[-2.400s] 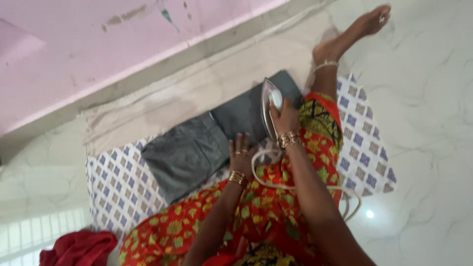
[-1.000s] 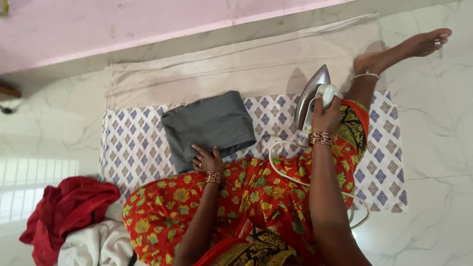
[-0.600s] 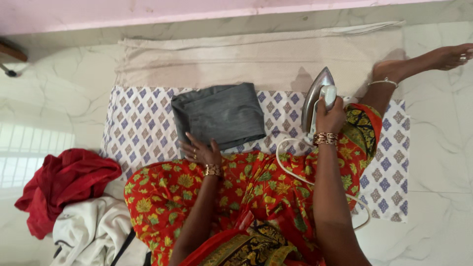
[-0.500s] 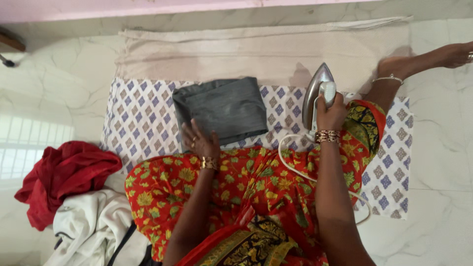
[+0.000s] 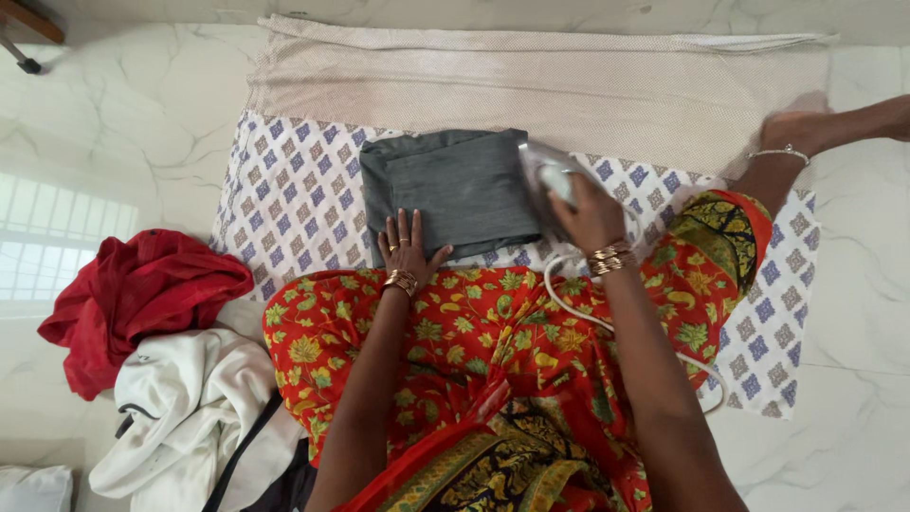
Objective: The person irons a pair of grey trousers laid out on a patterned mat on the floor. After finishing the trousers, the person picks up a red shirt, spreads it out on the mat, and begins ironing it.
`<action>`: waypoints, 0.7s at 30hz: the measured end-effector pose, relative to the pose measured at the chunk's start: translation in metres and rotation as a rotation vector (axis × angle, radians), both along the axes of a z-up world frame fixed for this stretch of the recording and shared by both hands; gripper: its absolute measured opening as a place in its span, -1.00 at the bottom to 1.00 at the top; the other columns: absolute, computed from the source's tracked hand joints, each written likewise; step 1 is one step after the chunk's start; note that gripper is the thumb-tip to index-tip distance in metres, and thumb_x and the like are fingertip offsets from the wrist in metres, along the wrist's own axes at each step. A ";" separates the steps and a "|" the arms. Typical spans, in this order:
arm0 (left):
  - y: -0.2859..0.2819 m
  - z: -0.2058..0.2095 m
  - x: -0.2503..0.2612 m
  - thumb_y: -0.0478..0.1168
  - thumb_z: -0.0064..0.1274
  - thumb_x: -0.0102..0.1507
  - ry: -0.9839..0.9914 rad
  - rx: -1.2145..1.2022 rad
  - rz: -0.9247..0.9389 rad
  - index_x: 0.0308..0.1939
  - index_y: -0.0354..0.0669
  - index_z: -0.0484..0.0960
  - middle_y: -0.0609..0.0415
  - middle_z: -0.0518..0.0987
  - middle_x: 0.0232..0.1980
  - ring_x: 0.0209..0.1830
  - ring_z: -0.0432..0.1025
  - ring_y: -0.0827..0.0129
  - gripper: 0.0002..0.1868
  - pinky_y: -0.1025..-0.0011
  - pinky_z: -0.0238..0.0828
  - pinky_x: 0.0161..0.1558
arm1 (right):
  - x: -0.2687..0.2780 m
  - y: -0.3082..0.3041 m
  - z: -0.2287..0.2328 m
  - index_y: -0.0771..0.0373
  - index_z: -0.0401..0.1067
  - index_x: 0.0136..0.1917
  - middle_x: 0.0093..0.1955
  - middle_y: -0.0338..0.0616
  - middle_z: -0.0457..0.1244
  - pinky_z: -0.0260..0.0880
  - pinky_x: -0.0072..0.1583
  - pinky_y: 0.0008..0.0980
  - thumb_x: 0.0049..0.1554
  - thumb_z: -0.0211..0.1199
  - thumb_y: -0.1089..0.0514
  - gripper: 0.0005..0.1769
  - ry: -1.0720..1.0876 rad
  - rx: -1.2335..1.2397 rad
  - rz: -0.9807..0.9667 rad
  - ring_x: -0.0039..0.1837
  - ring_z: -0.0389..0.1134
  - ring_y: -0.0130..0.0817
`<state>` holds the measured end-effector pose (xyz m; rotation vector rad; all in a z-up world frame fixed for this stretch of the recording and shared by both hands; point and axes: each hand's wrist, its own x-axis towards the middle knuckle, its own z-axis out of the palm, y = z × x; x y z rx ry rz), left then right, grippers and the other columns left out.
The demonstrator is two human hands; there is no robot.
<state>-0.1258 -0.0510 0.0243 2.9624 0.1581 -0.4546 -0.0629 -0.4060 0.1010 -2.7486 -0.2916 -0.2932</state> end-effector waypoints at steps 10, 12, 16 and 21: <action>0.006 -0.047 0.083 0.08 -0.35 0.46 -0.466 -0.002 -0.002 0.67 0.05 -0.04 0.16 -0.07 0.72 0.72 -0.25 0.18 -0.30 0.08 -0.40 0.63 | 0.046 0.114 0.002 0.01 0.31 0.36 0.10 -0.04 0.40 0.48 -0.35 -0.37 0.25 0.11 -0.25 -0.49 0.126 -0.230 0.495 -0.17 0.46 -0.32; 0.014 -0.045 0.086 0.07 -0.28 0.41 -0.414 0.077 -0.014 0.65 0.07 -0.04 0.19 -0.06 0.71 0.70 -0.23 0.18 -0.26 0.07 -0.37 0.59 | 0.050 0.117 -0.005 0.05 0.31 0.36 0.08 -0.07 0.40 0.49 -0.31 -0.35 0.25 0.10 -0.28 -0.45 0.180 -0.354 0.541 -0.16 0.47 -0.32; 0.019 -0.032 0.083 0.14 -0.24 0.36 -0.442 -0.043 0.034 0.64 -0.01 -0.08 0.09 -0.08 0.70 0.68 -0.23 0.05 -0.18 0.02 -0.35 0.57 | 0.052 0.123 -0.003 0.08 0.31 0.31 0.00 -0.11 0.41 0.47 -0.27 -0.24 0.21 0.11 -0.31 -0.42 0.267 -0.414 0.497 -0.12 0.46 -0.26; 0.014 -0.020 0.076 0.17 -0.20 0.33 -0.473 -0.092 0.066 0.62 -0.03 -0.10 0.01 -0.09 0.68 0.68 -0.23 0.04 -0.13 0.01 -0.35 0.58 | 0.066 0.135 0.007 0.15 0.34 0.17 -0.15 -0.07 0.39 0.43 -0.32 -0.19 0.28 0.07 -0.29 -0.51 0.297 -0.292 0.359 -0.27 0.43 -0.20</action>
